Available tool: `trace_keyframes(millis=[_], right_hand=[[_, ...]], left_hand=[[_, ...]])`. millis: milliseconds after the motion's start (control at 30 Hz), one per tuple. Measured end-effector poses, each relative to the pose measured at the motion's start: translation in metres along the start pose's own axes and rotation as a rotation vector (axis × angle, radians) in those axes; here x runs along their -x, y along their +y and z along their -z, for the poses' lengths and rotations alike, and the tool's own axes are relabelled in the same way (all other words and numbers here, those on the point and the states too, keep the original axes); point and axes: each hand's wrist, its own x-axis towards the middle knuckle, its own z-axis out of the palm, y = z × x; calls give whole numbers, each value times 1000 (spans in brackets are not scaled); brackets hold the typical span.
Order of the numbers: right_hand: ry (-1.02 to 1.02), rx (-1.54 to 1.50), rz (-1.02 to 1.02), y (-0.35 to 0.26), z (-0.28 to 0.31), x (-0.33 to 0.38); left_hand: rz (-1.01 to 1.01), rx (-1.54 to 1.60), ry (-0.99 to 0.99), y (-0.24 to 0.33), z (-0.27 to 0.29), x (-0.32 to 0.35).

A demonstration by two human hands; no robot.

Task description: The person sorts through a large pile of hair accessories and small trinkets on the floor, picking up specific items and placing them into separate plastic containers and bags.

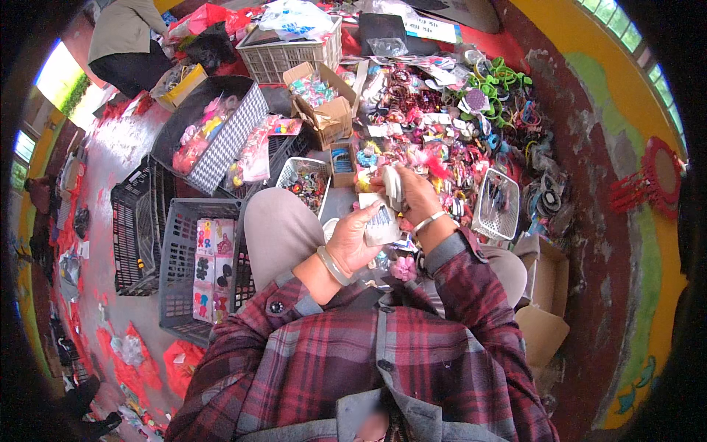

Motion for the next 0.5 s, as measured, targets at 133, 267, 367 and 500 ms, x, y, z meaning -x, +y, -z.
trace_keyframes(millis=[133,267,367,500], right_hand=[[-180,-381,74,0,8,17],[-168,-483,93,4,16,30],[-338,-401,131,10,40,29],[-70,-331,219,1,44,40]], left_hand=[[24,6,-20,1,0,0],[37,21,-18,4,-16,5],[46,-26,-20,8,-17,8],[4,-36,-28,9,-22,8]])
